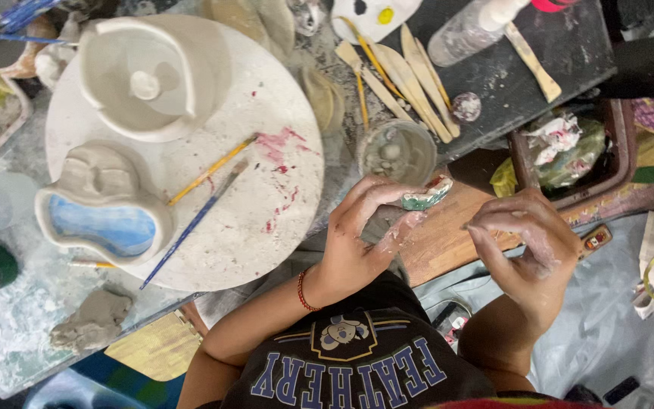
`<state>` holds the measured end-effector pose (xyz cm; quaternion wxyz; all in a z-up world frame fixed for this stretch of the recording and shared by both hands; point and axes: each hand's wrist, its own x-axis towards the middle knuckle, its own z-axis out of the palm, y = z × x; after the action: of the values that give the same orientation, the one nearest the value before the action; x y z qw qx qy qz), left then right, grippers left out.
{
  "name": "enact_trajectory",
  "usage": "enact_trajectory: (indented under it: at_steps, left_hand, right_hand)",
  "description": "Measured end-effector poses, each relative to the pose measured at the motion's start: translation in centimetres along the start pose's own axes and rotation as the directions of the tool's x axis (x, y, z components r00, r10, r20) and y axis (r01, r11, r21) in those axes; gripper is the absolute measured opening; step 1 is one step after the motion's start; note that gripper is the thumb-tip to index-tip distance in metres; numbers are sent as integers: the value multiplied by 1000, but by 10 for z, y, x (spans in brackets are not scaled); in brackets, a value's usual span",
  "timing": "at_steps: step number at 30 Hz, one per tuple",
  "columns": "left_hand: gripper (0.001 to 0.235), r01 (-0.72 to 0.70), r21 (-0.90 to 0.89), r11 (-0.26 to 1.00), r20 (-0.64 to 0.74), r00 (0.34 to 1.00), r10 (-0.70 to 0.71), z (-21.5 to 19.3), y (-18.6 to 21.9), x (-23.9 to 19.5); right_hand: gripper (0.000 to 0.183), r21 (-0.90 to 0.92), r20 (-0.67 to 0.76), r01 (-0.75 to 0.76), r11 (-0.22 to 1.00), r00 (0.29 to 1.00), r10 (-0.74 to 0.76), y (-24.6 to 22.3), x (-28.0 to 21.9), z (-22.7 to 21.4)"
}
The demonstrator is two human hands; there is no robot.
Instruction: The person mixes a gray clay-like substance in a small container using a wooden stick. They then pick up a small piece of green clay and knead it by hand, breaking off small pieces and adding them to the container.
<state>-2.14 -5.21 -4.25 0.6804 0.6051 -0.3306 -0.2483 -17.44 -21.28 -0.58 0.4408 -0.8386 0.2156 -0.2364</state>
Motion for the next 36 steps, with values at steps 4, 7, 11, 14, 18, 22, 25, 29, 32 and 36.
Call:
enact_trajectory:
  at_steps: [4,7,11,14,18,22,25,29,32,36]
  left_hand:
    - [31,-55,72,996,44,998,52,8,-1,0]
    - [27,-51,98,994,55,997,46,12,-1,0]
    - [23,23,64,998,107,994,-30,6,0,1]
    - [23,4,91,996,92,996,-12,1,-1,0]
    - [23,-38,125,991,39,999,34,-3,0,-1]
    - [26,-62,148,987,6,998,62,-1,2,-4]
    - [31,-125,182,975,21,992,124,-4,3,-4]
    - [34,-82,189,978,8,997,82,-11,2,-1]
    - [36,-123,116,986,5,992,123,-15,2,1]
    - [31,-87,132,987,-40,995,93,-19,0,4]
  right_hand:
    - [22,-19,-89,-12,1000,996,11,9,-7,3]
    - [22,-67,-149,113,991,981,-122,9,-6,14]
    - [23,-79,-122,185,979,973,-194,2,6,19]
    - [24,-10,-38,190,982,981,-190,0,18,17]
    - [27,-44,48,250,967,968,-248,-7,30,15]
    - [30,16,88,245,970,966,-245,-13,39,17]
    - [35,80,165,224,971,958,-235,-11,44,17]
    - [28,178,231,76,981,966,-117,-4,42,25]
    - [21,461,198,-108,881,980,17,2,36,36]
    - [16,611,212,-226,759,970,118,14,32,51]
